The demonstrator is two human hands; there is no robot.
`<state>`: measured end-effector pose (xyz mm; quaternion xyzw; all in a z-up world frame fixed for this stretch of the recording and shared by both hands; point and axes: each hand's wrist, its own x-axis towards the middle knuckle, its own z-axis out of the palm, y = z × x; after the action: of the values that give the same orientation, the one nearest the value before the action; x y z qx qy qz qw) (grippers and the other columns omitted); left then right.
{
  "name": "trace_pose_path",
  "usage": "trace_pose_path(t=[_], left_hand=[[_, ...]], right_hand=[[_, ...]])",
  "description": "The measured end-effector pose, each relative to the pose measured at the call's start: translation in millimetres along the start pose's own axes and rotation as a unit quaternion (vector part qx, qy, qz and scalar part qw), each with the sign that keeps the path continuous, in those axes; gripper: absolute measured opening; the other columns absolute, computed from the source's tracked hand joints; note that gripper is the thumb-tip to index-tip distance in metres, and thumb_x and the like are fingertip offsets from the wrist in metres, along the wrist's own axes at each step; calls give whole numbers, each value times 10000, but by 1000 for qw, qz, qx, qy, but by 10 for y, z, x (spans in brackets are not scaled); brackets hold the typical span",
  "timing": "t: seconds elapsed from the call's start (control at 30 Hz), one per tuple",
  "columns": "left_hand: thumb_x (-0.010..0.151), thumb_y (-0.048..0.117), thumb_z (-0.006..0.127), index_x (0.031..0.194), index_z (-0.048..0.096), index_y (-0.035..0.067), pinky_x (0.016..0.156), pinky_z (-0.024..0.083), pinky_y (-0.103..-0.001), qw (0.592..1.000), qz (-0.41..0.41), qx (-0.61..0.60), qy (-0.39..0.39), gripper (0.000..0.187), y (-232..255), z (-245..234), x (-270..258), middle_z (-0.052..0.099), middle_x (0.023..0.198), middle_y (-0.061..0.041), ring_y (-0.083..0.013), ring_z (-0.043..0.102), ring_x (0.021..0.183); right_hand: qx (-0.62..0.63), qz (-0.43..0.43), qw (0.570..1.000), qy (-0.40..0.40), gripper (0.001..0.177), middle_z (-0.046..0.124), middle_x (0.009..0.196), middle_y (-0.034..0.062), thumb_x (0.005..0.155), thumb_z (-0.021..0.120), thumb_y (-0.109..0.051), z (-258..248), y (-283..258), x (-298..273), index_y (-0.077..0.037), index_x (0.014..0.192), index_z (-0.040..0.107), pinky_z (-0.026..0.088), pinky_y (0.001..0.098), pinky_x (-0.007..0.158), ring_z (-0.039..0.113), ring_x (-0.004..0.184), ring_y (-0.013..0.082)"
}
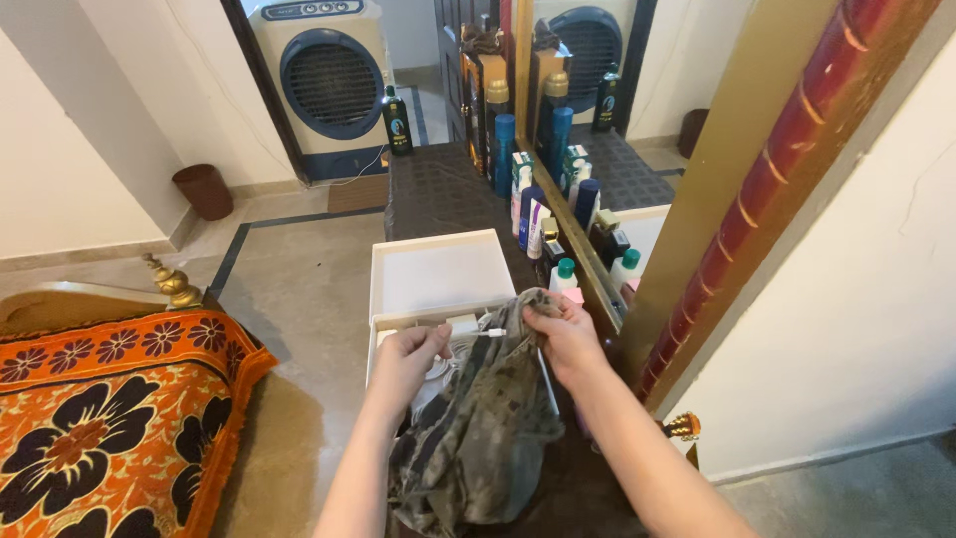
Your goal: The person organizes white charging cables and adapters in a drawer. They remove tangled cables, untangle them, coil them neatly, and place them back into the drawer. The person also unplugs a charger from a wall socket, coils its cable, and returns it to the drawer.
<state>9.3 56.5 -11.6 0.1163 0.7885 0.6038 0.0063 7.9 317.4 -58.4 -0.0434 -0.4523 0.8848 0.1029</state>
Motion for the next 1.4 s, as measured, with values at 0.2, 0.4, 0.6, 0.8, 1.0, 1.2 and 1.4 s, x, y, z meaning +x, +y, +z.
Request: trace_pose_path(t=[0.2, 0.4, 0.6, 0.8, 1.0, 1.2, 1.4], left_hand=[[965, 398, 681, 704, 721, 23, 546, 332, -271, 1000, -13, -18, 10, 459, -129, -46, -18, 483, 590, 38, -89, 398, 592], [946, 403, 685, 700, 710, 14, 531, 352, -260, 999, 8, 33, 35, 462, -28, -187, -213, 520, 574, 21, -76, 428, 579], [1019, 436, 584, 788, 730, 17, 510, 334, -261, 997, -35, -43, -61, 501, -21, -252, -269, 499, 589, 24, -84, 430, 557], [995, 366, 648, 818, 723, 4, 555, 393, -241, 993, 55, -64, -84, 410, -48, -393, -228, 618, 680, 49, -40, 491, 635], [992, 368, 649, 825, 753, 16, 541, 380, -259, 993, 41, -22, -111, 404, -47, -572, -229, 600, 643, 28, -56, 468, 605], [969, 347, 686, 850, 754, 27, 543, 424, -279, 993, 34, -13, -115, 348, -23, -769, -310, 622, 621, -2, -85, 525, 581], [865, 272, 748, 865, 788, 77, 639, 501, -337, 948, 276, 118, 107, 198, 8, -1070, -475, 726, 755, -76, -222, 652, 711]], right_hand=[[56, 92, 994, -20, 223, 750, 1002, 66, 914, 643, 12, 185, 152, -171, -7, 1135, 667, 598, 336, 829, 735, 894, 184], [-15, 27, 998, -61, 250, 747, 1010, 54, 891, 712, 57, 576, 156, -423, -18, 1115, 628, 582, 310, 846, 724, 915, 147], [-34, -5, 999, -10, 201, 750, 978, 72, 895, 693, 19, 956, 202, -547, -22, 1092, 687, 562, 284, 766, 701, 845, 137], [-96, -70, 991, -67, 252, 731, 955, 43, 850, 709, 67, 1061, 271, -640, -77, 1036, 617, 560, 263, 789, 695, 858, 109], [-105, -94, 990, -22, 171, 721, 984, 55, 912, 694, 40, 1227, 413, -773, -30, 1045, 610, 523, 251, 779, 667, 861, 104], [-100, -9, 993, 65, 229, 716, 924, 84, 869, 645, -24, 1244, 567, -869, -41, 1093, 597, 526, 303, 703, 679, 795, 159], [-574, -106, 810, 49, 366, 713, 1024, 175, 908, 734, -174, 795, 723, -926, -64, 1216, 571, 520, 393, 870, 677, 999, 329]])
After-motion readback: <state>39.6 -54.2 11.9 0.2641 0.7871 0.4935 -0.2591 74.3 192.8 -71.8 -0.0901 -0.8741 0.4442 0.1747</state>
